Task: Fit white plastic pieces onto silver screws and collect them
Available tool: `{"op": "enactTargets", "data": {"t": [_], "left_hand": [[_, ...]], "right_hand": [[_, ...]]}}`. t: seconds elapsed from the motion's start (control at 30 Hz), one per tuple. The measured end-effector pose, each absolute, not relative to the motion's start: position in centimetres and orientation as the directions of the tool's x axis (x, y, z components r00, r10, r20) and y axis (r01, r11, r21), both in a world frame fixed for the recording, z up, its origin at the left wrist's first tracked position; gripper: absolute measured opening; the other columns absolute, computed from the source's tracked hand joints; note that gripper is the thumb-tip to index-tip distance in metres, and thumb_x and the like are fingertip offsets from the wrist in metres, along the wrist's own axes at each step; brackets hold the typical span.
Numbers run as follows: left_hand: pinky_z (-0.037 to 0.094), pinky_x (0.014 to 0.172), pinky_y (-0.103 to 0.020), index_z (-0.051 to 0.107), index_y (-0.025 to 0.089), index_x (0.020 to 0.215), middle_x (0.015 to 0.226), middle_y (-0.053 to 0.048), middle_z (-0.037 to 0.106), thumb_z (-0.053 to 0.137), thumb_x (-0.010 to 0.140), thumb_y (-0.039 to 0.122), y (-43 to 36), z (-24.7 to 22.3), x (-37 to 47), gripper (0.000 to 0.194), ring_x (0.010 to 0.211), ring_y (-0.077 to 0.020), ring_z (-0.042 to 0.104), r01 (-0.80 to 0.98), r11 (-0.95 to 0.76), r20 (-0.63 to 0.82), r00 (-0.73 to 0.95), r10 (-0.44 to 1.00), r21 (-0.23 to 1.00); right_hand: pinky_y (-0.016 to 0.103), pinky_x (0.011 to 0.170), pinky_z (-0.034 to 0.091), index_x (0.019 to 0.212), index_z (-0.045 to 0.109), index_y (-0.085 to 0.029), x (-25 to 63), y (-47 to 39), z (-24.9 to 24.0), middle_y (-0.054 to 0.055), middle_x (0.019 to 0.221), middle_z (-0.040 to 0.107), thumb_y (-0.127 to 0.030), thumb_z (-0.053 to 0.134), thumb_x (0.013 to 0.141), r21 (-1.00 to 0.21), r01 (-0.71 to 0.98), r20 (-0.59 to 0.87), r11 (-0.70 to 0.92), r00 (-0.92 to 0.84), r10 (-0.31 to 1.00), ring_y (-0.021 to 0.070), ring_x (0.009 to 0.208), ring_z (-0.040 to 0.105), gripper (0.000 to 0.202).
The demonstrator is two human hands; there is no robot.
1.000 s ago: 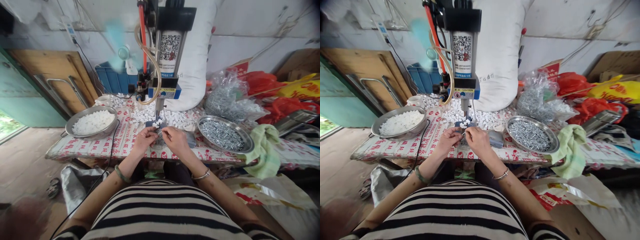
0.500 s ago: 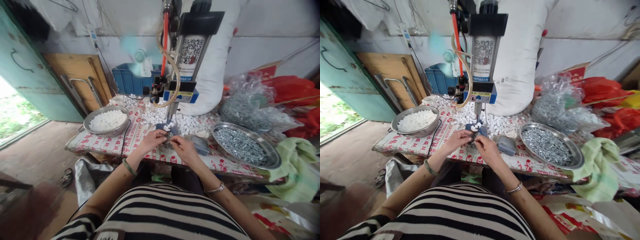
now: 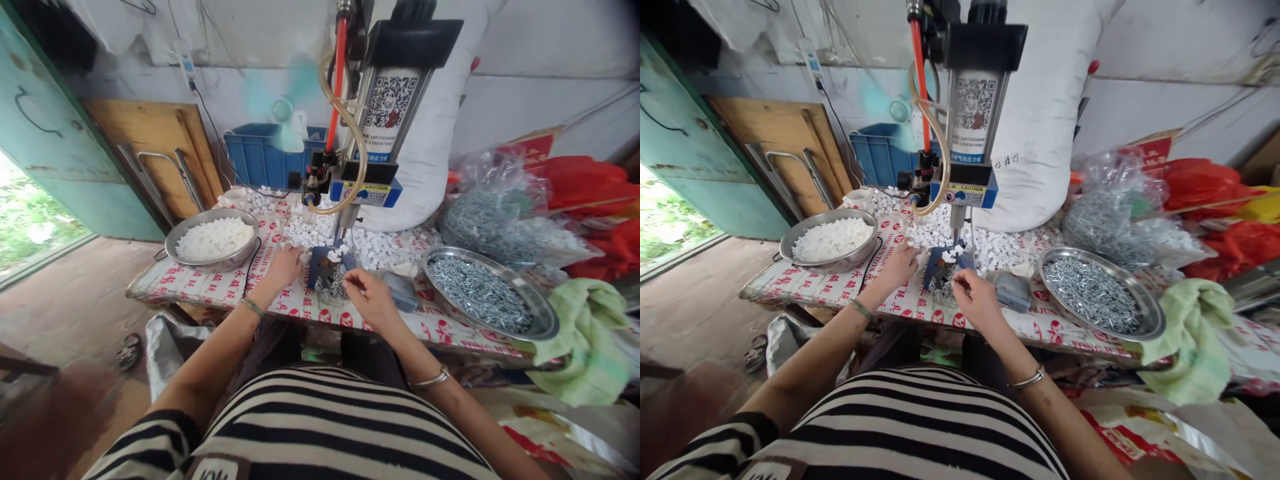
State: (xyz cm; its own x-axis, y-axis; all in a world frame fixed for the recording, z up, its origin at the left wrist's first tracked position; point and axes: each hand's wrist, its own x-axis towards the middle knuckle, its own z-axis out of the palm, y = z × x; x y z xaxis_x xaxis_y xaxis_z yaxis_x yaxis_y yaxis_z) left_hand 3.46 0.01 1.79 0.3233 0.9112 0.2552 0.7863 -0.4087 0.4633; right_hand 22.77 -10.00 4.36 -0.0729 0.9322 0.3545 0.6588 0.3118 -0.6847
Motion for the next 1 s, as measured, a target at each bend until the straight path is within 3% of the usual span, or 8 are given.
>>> {"op": "enactTargets", "data": {"t": [0.1, 0.2, 0.33, 0.5, 0.77, 0.9, 1.0], "left_hand": [[0.04, 0.088, -0.035, 0.044, 0.011, 0.125, 0.11, -0.015, 0.055, 0.043, 0.076, 0.013, -3.3, 2.6, 4.2, 0.049, 0.1, -0.0236, 0.051, 0.693, -0.511, 0.32, 0.399, 0.859, 0.508], [0.042, 0.084, -0.035, 0.028, 0.017, 0.137, 0.115, -0.013, 0.054, 0.047, 0.072, 0.011, -5.9, 3.5, 5.2, 0.068, 0.095, -0.0232, 0.054, 0.581, -0.526, 0.319, 0.425, 0.847, 0.622], [0.042, 0.084, -0.032, 0.033, 0.018, 0.135, 0.1, -0.009, 0.059, 0.05, 0.067, 0.008, -7.4, 4.0, 5.8, 0.071, 0.086, -0.0204, 0.055, 0.404, -0.512, 0.353, 0.406, 0.843, 0.758], [0.044, 0.075, -0.028, 0.034, 0.02, 0.134, 0.085, -0.002, 0.059, 0.053, 0.065, 0.009, -7.4, 3.9, 5.8, 0.073, 0.067, -0.0133, 0.051, 0.253, -0.433, 0.342, 0.334, 0.879, 0.865], [0.043, 0.073, -0.025, 0.043, 0.023, 0.129, 0.086, -0.001, 0.061, 0.056, 0.063, 0.008, -7.8, 4.5, 6.0, 0.068, 0.069, -0.0118, 0.053, 0.229, -0.444, 0.357, 0.339, 0.87, 0.866], [0.044, 0.068, -0.023, 0.041, 0.021, 0.127, 0.079, 0.0, 0.061, 0.063, 0.061, 0.01, -7.4, 4.4, 5.9, 0.071, 0.065, -0.01, 0.054, 0.032, -0.291, 0.269, 0.298, 0.916, 0.956], [0.045, 0.064, -0.023, 0.042, 0.018, 0.122, 0.072, 0.002, 0.061, 0.07, 0.057, 0.016, -7.0, 4.6, 5.6, 0.071, 0.063, -0.0095, 0.055, -0.216, -0.019, 0.091, 0.33, 0.939, 0.976]], "right_hand": [[0.022, 0.059, 0.039, 0.083, 0.054, -0.019, 21.7, -9.6, 5.3, -0.001, 0.07, 0.059, -0.029, 0.046, 0.081, -0.673, 0.656, 0.376, 0.342, -0.095, 0.922, 0.0116, 0.063, 0.053, 0.013], [0.023, 0.059, 0.036, 0.083, 0.054, -0.019, 20.6, -9.2, 6.1, 0.0, 0.072, 0.06, -0.022, 0.045, 0.078, -0.581, 0.732, 0.38, 0.355, -0.142, 0.914, 0.0124, 0.063, 0.053, 0.011], [0.024, 0.058, 0.032, 0.079, 0.054, -0.019, 19.9, -9.5, 6.4, 0.001, 0.069, 0.059, -0.016, 0.044, 0.075, -0.416, 0.854, 0.336, 0.314, -0.177, 0.925, 0.014, 0.061, 0.052, 0.011], [0.025, 0.06, 0.032, 0.079, 0.052, -0.018, 20.1, -10.1, 6.4, 0.003, 0.072, 0.06, -0.014, 0.042, 0.076, -0.327, 0.89, 0.382, 0.317, -0.183, 0.906, 0.0155, 0.065, 0.054, 0.011], [0.031, 0.065, 0.038, 0.086, 0.056, -0.013, 19.6, -11.2, 6.7, 0.012, 0.08, 0.062, -0.012, 0.043, 0.079, -0.039, 0.962, 0.349, 0.269, -0.239, 0.906, 0.0226, 0.073, 0.057, 0.015], [0.035, 0.074, 0.042, 0.092, 0.058, -0.013, 20.0, -11.1, 6.1, 0.012, 0.087, 0.063, -0.01, 0.038, 0.083, -0.097, 0.909, 0.425, 0.406, -0.331, 0.842, 0.0224, 0.082, 0.057, 0.023], [0.035, 0.083, 0.043, 0.108, 0.057, -0.018, 20.6, -11.1, 5.5, 0.01, 0.106, 0.061, -0.014, 0.037, 0.086, -0.209, 0.808, 0.524, 0.55, -0.382, 0.761, 0.0195, 0.096, 0.055, 0.029]]}}
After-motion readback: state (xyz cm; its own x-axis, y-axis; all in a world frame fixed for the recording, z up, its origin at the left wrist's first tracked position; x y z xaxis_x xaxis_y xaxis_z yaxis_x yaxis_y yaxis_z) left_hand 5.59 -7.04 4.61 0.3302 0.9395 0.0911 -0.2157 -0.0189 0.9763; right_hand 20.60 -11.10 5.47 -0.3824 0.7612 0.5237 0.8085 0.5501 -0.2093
